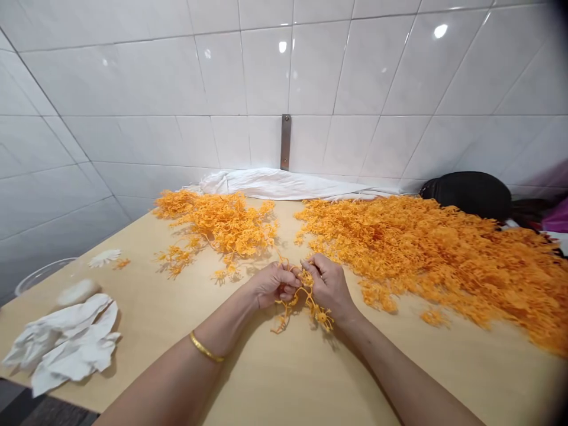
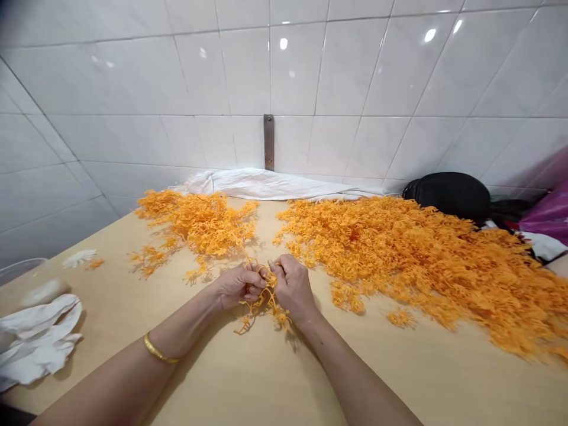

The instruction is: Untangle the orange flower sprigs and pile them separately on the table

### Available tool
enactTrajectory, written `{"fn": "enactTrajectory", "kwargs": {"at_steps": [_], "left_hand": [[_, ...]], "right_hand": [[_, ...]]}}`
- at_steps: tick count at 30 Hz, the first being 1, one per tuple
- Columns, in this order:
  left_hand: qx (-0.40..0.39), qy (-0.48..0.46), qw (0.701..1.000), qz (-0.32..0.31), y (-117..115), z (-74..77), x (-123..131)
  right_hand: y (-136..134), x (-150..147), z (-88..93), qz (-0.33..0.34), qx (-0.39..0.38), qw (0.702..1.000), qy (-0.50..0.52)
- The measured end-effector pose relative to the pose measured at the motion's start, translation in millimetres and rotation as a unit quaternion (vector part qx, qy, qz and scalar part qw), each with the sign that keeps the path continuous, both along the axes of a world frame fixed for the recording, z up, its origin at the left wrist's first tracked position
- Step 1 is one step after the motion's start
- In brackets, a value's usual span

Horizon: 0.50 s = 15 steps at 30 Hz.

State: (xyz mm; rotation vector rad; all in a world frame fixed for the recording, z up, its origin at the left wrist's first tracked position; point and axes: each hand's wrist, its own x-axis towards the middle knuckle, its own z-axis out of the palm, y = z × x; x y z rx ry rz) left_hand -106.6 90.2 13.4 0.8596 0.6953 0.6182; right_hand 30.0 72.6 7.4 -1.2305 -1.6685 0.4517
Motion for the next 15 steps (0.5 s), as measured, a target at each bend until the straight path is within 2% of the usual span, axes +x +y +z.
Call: {"fn": "enactTrajectory", "kwargs": {"at_steps": [2,4,6,7,9,10,12,14,15], "left_hand": [[0.008,0.004,0.999,-0.049,-2.4,0.2,-0.9],[0.022,-0.001,0.995,-0.096,-4.7,-0.6,-0.5],[0.026,-0.014,0.997,-0.077,-3.9,-2.1,0.5],[0.024,-0.023,0.998,-0.045,-2.1,-2.9,0.9],[0.016,-0.044,0.999,0.018,2.9,-4.5,1.1],[0.01,-0.051,0.998,0.032,4.9,-5.0,1.1],[-0.005,-0.056,0.998,0.041,6.0,-4.8,1.5],[-0.031,-0.059,0.996,0.051,3.3,-2.8,3.8],[-0.046,-0.064,0.995,0.067,1.6,-1.2,5.9]], "right_hand": [[6.8,7.0,0.6,-0.029,-0.069,0.991,0.115],[15.4,21.8,1.8,-0.081,-0.128,0.956,0.25],[23.2,41.5,2.6,-0.135,-0.123,0.935,0.303],[26.1,51.4,2.8,-0.159,-0.098,0.943,0.277],[28.7,67.5,3.9,-0.213,-0.023,0.966,0.148],[28.1,72.0,5.3,-0.24,0.02,0.968,0.067],[21.7,70.5,10.9,-0.271,0.108,0.954,-0.066],[7.2,53.4,19.2,-0.243,0.2,0.94,-0.132],[-3.1,39.8,23.6,-0.201,0.247,0.936,-0.148]]}}
